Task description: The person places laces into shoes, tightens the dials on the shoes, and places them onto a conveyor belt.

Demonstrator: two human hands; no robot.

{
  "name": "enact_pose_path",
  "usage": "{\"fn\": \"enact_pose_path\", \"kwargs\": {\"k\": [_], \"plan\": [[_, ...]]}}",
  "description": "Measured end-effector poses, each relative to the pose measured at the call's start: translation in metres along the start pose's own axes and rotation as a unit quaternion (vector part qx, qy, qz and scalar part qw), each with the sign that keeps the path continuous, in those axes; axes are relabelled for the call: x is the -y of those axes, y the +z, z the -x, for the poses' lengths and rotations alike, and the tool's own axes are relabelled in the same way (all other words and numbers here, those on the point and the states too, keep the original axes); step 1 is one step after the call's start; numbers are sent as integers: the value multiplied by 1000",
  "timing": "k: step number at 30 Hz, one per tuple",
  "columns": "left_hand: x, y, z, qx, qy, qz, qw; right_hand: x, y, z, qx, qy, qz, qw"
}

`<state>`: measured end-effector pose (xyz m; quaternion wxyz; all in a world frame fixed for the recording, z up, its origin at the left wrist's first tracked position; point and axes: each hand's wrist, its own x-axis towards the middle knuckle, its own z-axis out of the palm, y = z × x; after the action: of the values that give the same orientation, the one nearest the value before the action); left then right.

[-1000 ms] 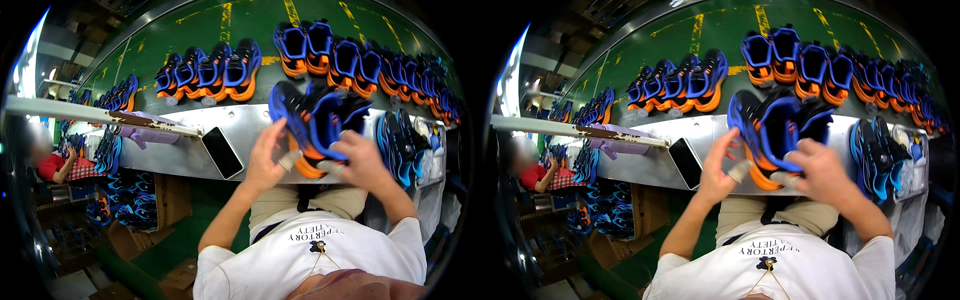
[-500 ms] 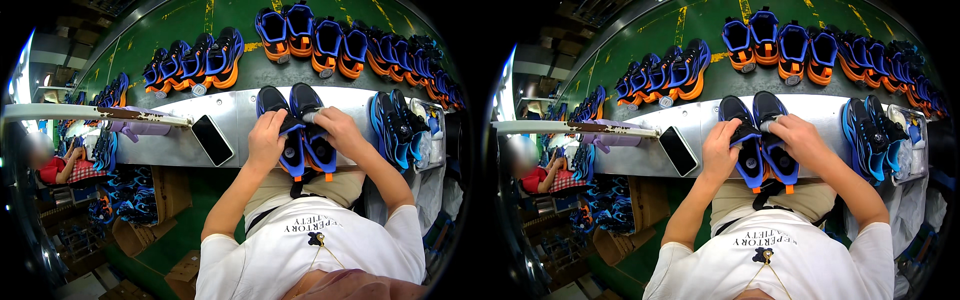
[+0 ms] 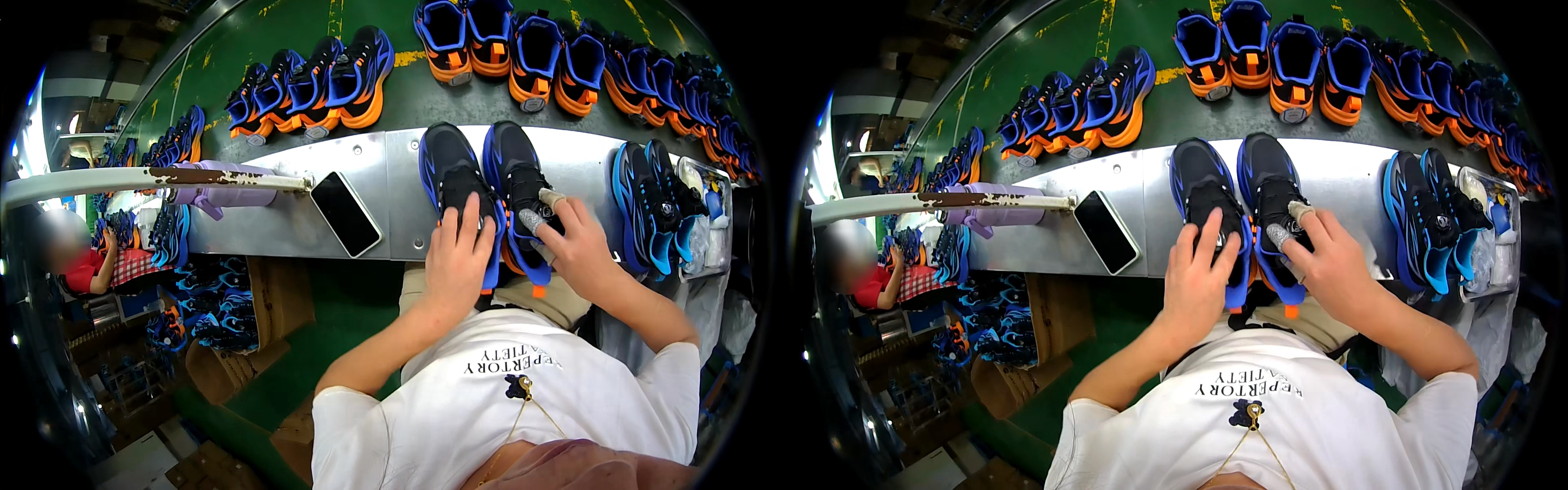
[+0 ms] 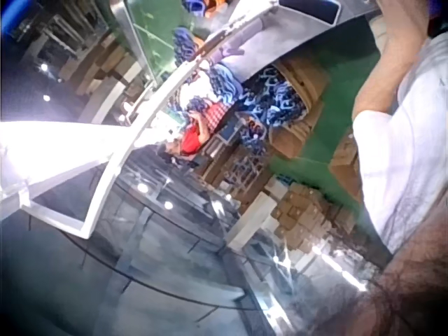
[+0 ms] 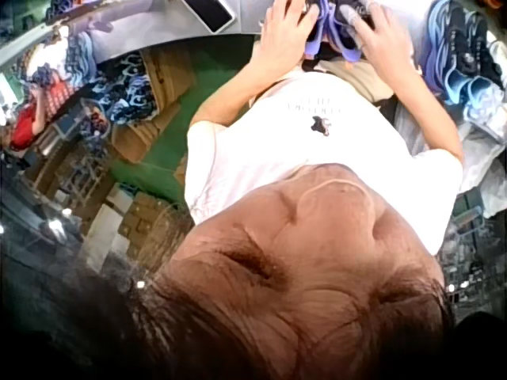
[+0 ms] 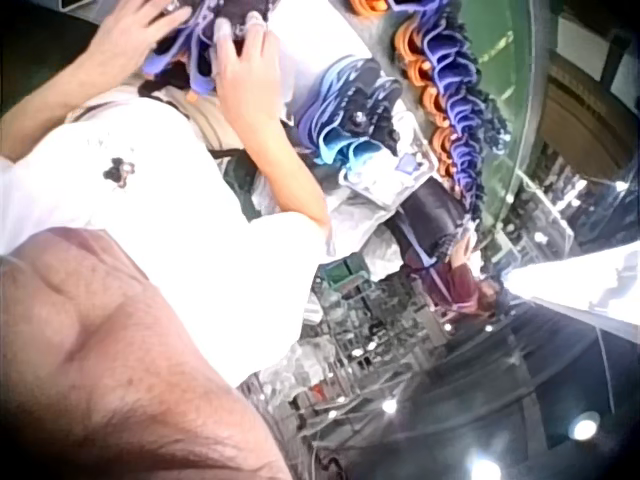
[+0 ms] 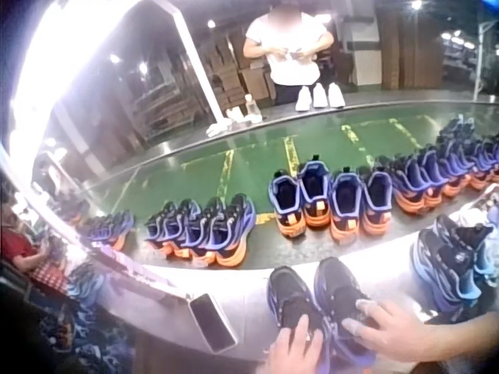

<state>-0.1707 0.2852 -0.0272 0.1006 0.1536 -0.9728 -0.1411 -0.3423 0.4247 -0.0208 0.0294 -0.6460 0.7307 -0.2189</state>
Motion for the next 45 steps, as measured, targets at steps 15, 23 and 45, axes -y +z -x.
{"fn": "enact_pose_path", "kwargs": {"k": [15,23,45], "plan": [[10,11,-19,40,64,1,997,5,21,0,38,6,64,997],[7,-3,-27,-66,-113,292,947,-11,-23,-24,51,112,-305,944],[8,22,-36,-99,-81,264,956,-29,-14,-22,99,114,-242,958]]}}
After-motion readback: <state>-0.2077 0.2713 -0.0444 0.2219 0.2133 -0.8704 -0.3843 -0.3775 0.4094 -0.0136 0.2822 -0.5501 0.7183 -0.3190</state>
